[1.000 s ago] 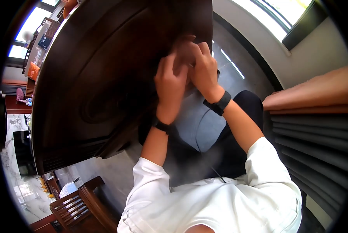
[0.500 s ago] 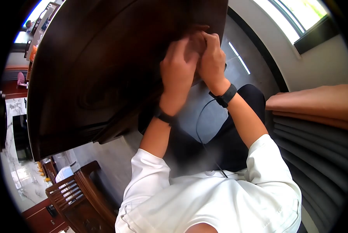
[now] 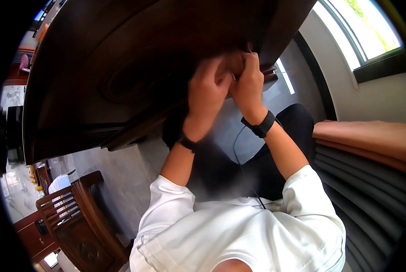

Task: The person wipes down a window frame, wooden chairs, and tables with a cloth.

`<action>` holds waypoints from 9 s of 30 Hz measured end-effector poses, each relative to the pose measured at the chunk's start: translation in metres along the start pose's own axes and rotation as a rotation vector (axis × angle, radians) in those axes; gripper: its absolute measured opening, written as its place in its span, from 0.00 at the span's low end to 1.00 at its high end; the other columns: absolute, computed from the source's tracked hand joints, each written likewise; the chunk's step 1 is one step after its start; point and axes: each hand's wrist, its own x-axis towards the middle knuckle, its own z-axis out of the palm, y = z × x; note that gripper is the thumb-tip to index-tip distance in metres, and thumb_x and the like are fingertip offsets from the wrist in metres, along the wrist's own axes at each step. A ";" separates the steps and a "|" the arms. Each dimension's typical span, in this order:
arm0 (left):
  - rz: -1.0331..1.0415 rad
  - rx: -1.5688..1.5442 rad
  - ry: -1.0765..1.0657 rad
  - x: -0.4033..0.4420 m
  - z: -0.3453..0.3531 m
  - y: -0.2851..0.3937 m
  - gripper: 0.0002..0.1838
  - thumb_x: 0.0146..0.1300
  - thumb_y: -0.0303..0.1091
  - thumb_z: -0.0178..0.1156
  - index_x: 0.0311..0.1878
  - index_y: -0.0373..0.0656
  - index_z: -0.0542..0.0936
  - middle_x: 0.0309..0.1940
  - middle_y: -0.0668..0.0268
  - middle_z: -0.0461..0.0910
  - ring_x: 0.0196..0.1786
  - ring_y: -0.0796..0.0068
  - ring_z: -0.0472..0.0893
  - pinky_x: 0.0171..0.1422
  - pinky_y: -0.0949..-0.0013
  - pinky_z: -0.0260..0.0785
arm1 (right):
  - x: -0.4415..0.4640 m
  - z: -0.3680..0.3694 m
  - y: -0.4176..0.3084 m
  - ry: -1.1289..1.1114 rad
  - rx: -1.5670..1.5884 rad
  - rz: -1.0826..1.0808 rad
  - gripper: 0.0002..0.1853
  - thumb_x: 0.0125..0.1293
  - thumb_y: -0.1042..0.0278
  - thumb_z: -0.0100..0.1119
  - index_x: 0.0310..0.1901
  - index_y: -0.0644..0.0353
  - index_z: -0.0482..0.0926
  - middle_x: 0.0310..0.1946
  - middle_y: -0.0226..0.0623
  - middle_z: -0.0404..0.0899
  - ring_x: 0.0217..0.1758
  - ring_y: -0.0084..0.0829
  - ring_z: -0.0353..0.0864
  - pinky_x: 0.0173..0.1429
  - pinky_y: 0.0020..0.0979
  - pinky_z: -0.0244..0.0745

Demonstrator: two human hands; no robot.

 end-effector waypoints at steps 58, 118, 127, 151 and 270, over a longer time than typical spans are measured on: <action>0.133 0.110 0.234 0.055 -0.099 0.058 0.18 0.64 0.20 0.62 0.58 0.39 0.81 0.46 0.56 0.85 0.44 0.63 0.86 0.47 0.67 0.78 | 0.072 -0.010 -0.112 0.022 0.106 -0.302 0.30 0.49 0.74 0.72 0.56 0.53 0.73 0.46 0.40 0.77 0.39 0.48 0.82 0.37 0.39 0.79; -0.748 0.036 -0.414 0.220 -0.191 0.190 0.14 0.64 0.36 0.60 0.53 0.49 0.76 0.39 0.54 0.85 0.43 0.46 0.83 0.44 0.49 0.75 | 0.244 -0.082 -0.277 -0.770 -0.638 0.250 0.23 0.59 0.73 0.61 0.57 0.55 0.72 0.48 0.40 0.76 0.39 0.49 0.82 0.38 0.45 0.78; -0.807 0.043 -0.377 0.175 -0.351 0.117 0.12 0.65 0.36 0.61 0.51 0.49 0.76 0.41 0.56 0.85 0.45 0.48 0.83 0.45 0.52 0.75 | 0.191 0.032 -0.400 -0.903 -0.532 0.192 0.19 0.60 0.74 0.58 0.54 0.59 0.73 0.44 0.40 0.75 0.43 0.46 0.82 0.40 0.43 0.80; -1.309 0.144 0.300 0.095 -0.527 0.069 0.09 0.68 0.30 0.58 0.50 0.43 0.75 0.41 0.54 0.85 0.45 0.47 0.83 0.46 0.54 0.75 | 0.098 0.200 -0.524 -1.229 -0.040 -0.307 0.16 0.61 0.70 0.57 0.51 0.56 0.73 0.42 0.40 0.75 0.42 0.42 0.81 0.40 0.42 0.81; -0.657 0.102 0.509 -0.758 -1.486 0.422 0.21 0.66 0.32 0.66 0.61 0.42 0.76 0.45 0.54 0.81 0.44 0.47 0.83 0.44 0.58 0.76 | -0.670 0.008 -1.515 -1.522 0.232 -0.323 0.26 0.57 0.64 0.70 0.59 0.51 0.79 0.45 0.43 0.84 0.45 0.49 0.82 0.48 0.40 0.78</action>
